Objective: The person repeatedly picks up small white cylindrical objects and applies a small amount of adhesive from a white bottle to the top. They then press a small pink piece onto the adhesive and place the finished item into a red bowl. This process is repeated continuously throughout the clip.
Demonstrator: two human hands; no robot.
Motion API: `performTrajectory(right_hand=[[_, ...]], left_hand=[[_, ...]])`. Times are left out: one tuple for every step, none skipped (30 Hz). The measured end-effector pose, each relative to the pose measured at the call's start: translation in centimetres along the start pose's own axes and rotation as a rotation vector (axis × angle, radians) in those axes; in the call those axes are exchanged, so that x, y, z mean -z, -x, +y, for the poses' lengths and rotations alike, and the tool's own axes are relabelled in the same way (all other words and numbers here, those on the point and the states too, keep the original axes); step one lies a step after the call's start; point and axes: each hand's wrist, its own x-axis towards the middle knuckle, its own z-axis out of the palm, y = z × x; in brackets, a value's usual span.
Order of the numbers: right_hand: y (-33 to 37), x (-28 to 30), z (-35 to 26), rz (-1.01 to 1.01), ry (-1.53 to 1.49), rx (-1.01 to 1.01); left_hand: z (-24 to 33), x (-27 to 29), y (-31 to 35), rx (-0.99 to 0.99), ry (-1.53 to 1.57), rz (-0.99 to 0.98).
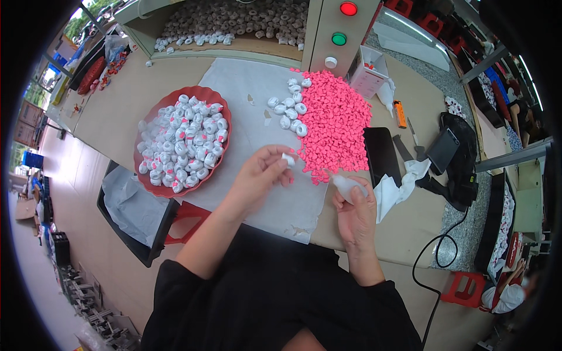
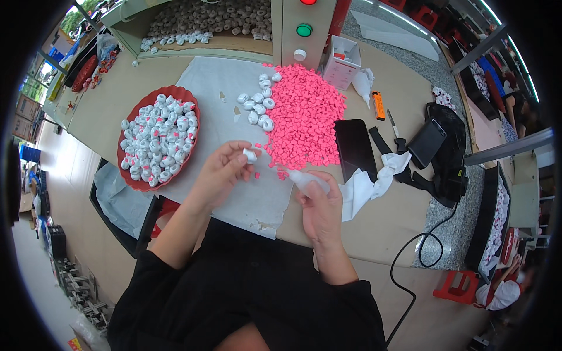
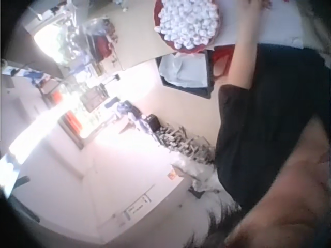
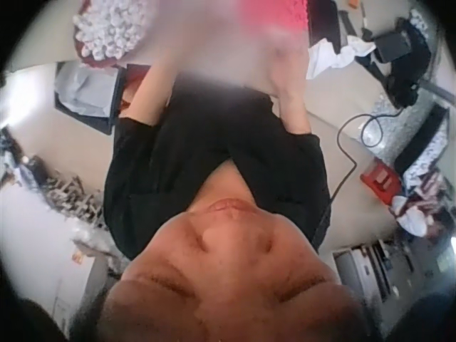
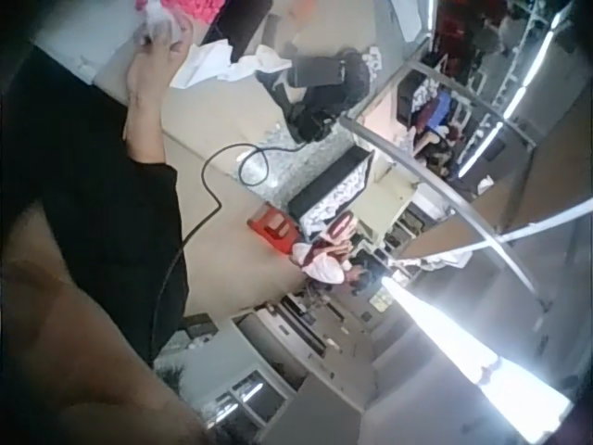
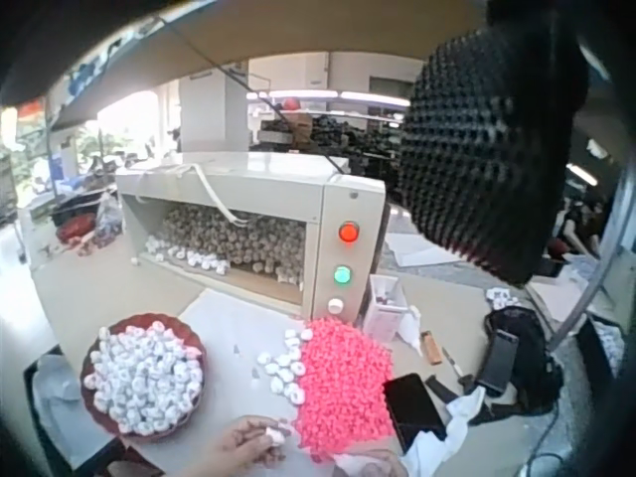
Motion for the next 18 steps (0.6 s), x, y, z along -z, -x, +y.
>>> performTrajectory(right_hand=[[-0.2,-0.7,-0.7,-0.007,-0.065,-0.020],[-0.2,-1.1,-1.1,-0.016,-0.127,-0.040],[-0.3,-1.0,-1.0,-0.022,-0.066,-0.009],[-0.3,-1.0,-0.9,-0.027,-0.005,0.023],[-0.3,-0.9,-0.9,-0.036,0.060,0.053],[-0.2,-0.7,-0.6,-0.021,0.123,0.094],[-0.2,-0.2,0.1,-0.007,0.186,0.134],[-0.2,0.0,0.4,0.005,0.249,0.174],[-0.1,-0.2,0.6,0.002,0.270,0.208],[0.0,-0.4,0.8,-0.001,0.291,0.242],[0.1,-0.6,1.0,-0.003,0.310,0.276],[0.2,-0.9,1.1,-0.029,0.364,0.320],[0.2,-1.2,1.1,-0.055,0.418,0.364],[0.3,-1.3,1.1,-0.083,0.472,0.410],[0.3,-1.2,1.1,-0.097,0.504,0.431],[0.3,-1.1,1.2,-0.112,0.536,0.452],[0.3,-1.1,1.3,-0.128,0.566,0.472],[0.3,-1.1,1.3,-0.126,0.575,0.479]], left_hand=[[-0.7,-0.2,0.9,0.031,0.054,0.013],[-1.5,-0.5,1.7,0.059,0.111,0.027],[-2.0,-0.6,2.1,0.089,0.168,0.040],[-2.1,-0.9,2.4,0.081,0.182,0.013],[-2.4,-0.8,2.5,0.044,0.097,0.005],[-2.9,-0.7,2.5,0.007,0.012,-0.003],[-3.3,-0.6,2.6,-0.031,-0.073,-0.011],[-3.5,-0.6,2.6,-0.043,-0.080,-0.014],[-3.7,-0.6,2.6,-0.055,-0.088,-0.017],[-3.8,-0.7,2.6,-0.067,-0.095,-0.020],[-3.9,-0.8,2.7,-0.092,-0.121,-0.016],[-4.0,-1.0,2.7,-0.117,-0.146,-0.012],[-4.0,-1.1,2.8,-0.141,-0.172,-0.008],[-3.8,-1.3,2.8,-0.141,-0.167,0.005],[-3.6,-1.5,2.9,-0.142,-0.162,0.018],[-3.6,-1.6,3.0,-0.142,-0.157,0.031],[-3.6,-1.5,2.9,-0.137,-0.161,0.016],[-3.6,-1.3,2.9,-0.132,-0.164,0.000]])
